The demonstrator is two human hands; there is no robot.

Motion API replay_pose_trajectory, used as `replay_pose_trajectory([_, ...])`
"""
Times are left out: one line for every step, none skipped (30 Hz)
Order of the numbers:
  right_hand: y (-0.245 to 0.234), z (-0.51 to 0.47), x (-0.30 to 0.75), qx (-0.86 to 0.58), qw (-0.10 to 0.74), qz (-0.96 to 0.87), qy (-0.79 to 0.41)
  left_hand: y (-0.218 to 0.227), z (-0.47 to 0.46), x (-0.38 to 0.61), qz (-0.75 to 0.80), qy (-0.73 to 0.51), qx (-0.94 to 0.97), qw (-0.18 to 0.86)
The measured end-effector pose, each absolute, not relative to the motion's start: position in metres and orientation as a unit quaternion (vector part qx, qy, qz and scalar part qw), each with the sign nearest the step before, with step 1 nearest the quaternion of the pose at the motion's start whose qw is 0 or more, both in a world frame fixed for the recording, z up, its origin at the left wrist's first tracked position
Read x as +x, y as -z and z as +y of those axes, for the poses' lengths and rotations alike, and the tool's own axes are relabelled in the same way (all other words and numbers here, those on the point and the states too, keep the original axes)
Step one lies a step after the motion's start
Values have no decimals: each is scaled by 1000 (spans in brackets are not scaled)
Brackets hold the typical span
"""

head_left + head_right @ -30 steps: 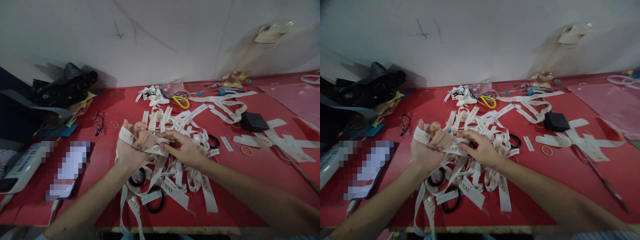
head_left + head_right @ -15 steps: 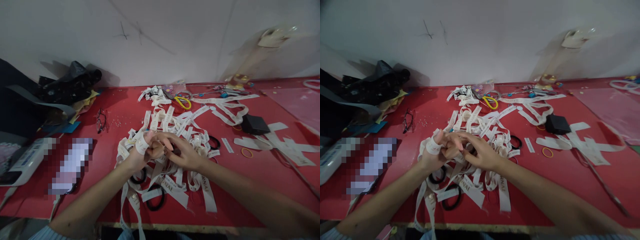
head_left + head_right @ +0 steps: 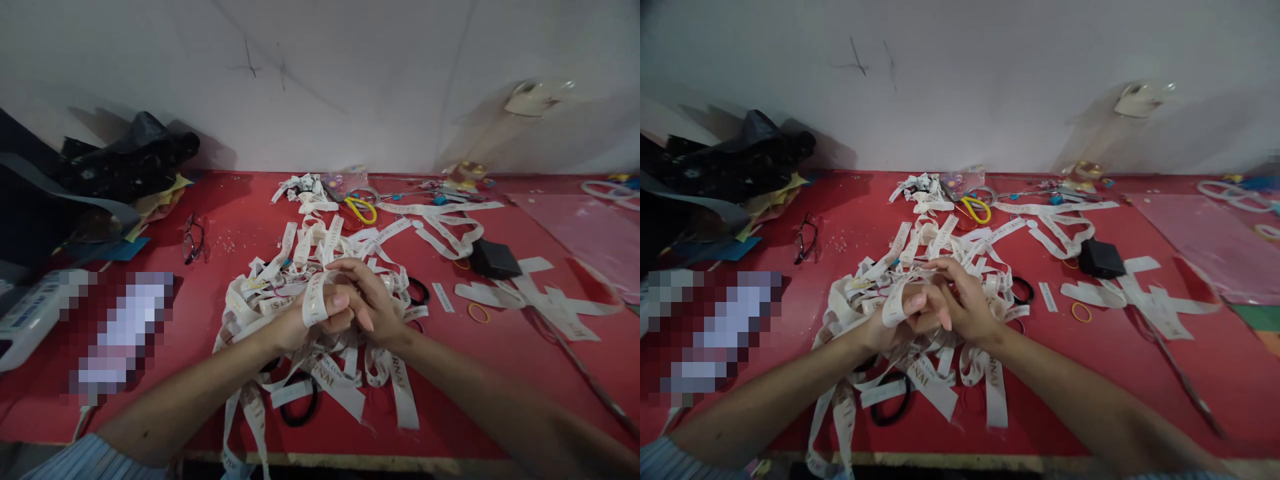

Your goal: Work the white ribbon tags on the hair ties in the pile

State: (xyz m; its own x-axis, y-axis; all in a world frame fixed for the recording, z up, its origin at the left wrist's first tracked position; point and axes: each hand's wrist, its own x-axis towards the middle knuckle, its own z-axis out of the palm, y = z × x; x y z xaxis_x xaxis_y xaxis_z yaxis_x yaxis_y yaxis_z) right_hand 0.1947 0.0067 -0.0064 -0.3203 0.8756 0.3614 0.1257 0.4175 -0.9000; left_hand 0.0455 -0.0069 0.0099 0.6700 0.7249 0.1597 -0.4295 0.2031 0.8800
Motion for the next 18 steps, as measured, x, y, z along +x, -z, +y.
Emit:
replay_pose_trajectory([5,6,194,-364,458,-699,-411,-9,-9,42,142,-379,509,760])
replay_pose_trajectory([4,6,193,-373,454,-694,-416,-10,-11,39,139,-375,515,758])
replay_pose_trajectory([3,5,192,-378,449,-692,-419,-11,-13,37,138,-368,521,757])
replay_pose_trajectory([2,4,192,-380,446,-692,-421,-12,-15,35,143,-358,532,754])
replay_pose_trajectory([1,3,192,-380,444,-694,-420,-14,-16,33,153,-346,548,746])
replay_pose_trajectory([0,3,192,-379,442,-698,-417,-15,-17,32,166,-335,564,736])
replay_pose_trajectory([-1,2,192,-377,440,-703,-412,-15,-17,32,176,-330,577,726])
replay_pose_trajectory([-1,2,193,-377,442,-707,-404,-15,-16,32,184,-333,586,715])
replay_pose_trajectory([0,2,193,-377,444,-712,-393,-15,-15,31,187,-342,591,707])
replay_pose_trajectory([2,3,194,-379,446,-716,-381,-14,-13,31,187,-358,589,700])
replay_pose_trajectory([4,4,194,-381,447,-720,-370,-12,-11,31,191,-377,585,692])
replay_pose_trajectory([7,6,194,-384,452,-721,-358,-10,-8,30,196,-388,587,683])
replay_pose_trajectory([9,8,193,-389,457,-720,-350,-9,-5,30,203,-390,597,671])
replay_pose_trajectory([10,9,191,-395,466,-713,-344,-7,-2,29,216,-393,608,655])
replay_pose_trajectory([9,11,189,-402,486,-700,-335,-6,0,28,219,-403,618,639])
replay_pose_trajectory([5,11,187,-407,505,-683,-334,-5,3,28,218,-413,620,631])
replay_pose_trajectory([-3,10,185,-411,527,-665,-334,-4,4,27,220,-420,620,626])
replay_pose_trajectory([-13,8,183,-399,578,-638,-315,-4,5,27,222,-424,619,623])
